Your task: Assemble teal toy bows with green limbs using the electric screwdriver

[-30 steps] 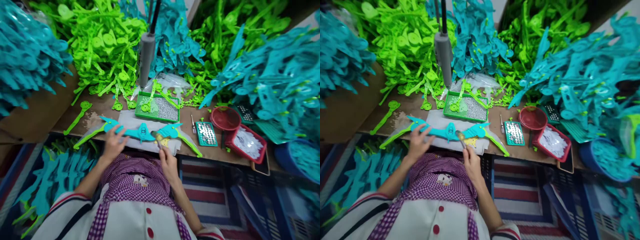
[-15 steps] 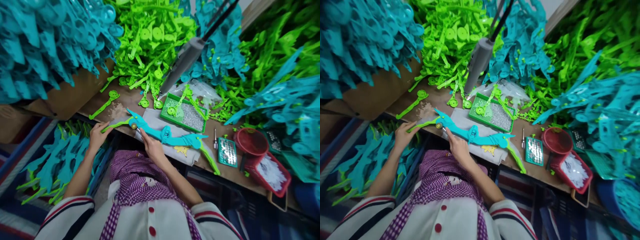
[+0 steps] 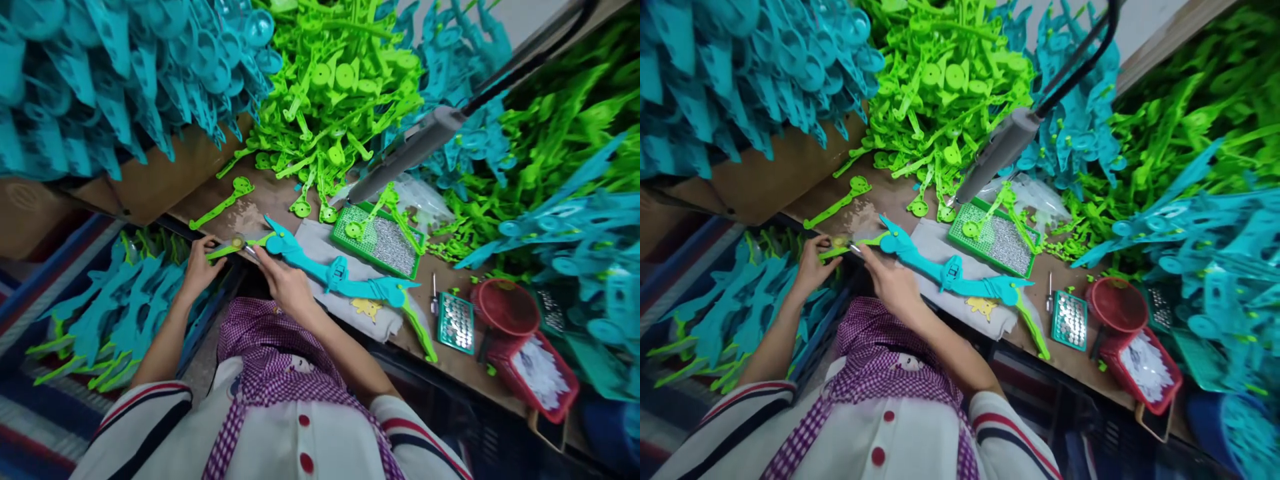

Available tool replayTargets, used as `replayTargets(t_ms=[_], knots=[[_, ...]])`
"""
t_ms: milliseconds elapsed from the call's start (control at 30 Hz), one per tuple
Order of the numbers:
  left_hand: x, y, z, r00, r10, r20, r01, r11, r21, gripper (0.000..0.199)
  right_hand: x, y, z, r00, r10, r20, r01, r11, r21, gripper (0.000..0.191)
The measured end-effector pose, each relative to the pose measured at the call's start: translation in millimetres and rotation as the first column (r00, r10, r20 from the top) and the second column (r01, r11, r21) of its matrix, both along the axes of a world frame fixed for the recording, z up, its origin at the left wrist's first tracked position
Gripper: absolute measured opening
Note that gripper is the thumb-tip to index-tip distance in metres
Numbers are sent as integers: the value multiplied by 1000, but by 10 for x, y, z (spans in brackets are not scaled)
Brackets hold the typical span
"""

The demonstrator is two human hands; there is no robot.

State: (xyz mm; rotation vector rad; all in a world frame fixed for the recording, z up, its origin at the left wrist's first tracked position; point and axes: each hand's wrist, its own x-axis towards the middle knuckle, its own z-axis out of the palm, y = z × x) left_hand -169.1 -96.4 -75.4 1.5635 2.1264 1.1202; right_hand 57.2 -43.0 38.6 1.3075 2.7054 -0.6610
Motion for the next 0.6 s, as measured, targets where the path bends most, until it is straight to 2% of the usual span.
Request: replayTargets(t_ms=[67,133,200,267,367,467,533,600], knots=[[11,-16,-20,999,54,6,-54,998,22,44,-70,-21,-36,999,39,-8,-39,999,-15,50],[22,-34,17,999,41,-25,-40,999,30,28,-99,12,-35,998,66,22,-65,996,-53,49],[16,-70,106,998,-11,-61,14,999,50,14,-83,131,37,998,57,17,-55,996,-64,49],[-5,-128,234,996,-48,-75,54,995,84,12,-59,349,160,1000,8,-9,-8,1000,-28,51],[-37,-224,496,996,-38,-76,48,990,136,19,-97,786,306,998,-61,20,59,996,69,53],[-48,-272,835,992,-75,-98,88,987,135,21,-219,1150,308,989,-21,144,10,997,79,52],[-53,-255,1072,980,-152,-127,165,981,100,20,-291,1254,293,975,38,217,-47,998,37,49],[-73,-193,1279,957,-245,-154,253,967,35,22,-290,1229,344,968,83,236,-91,996,24,45]])
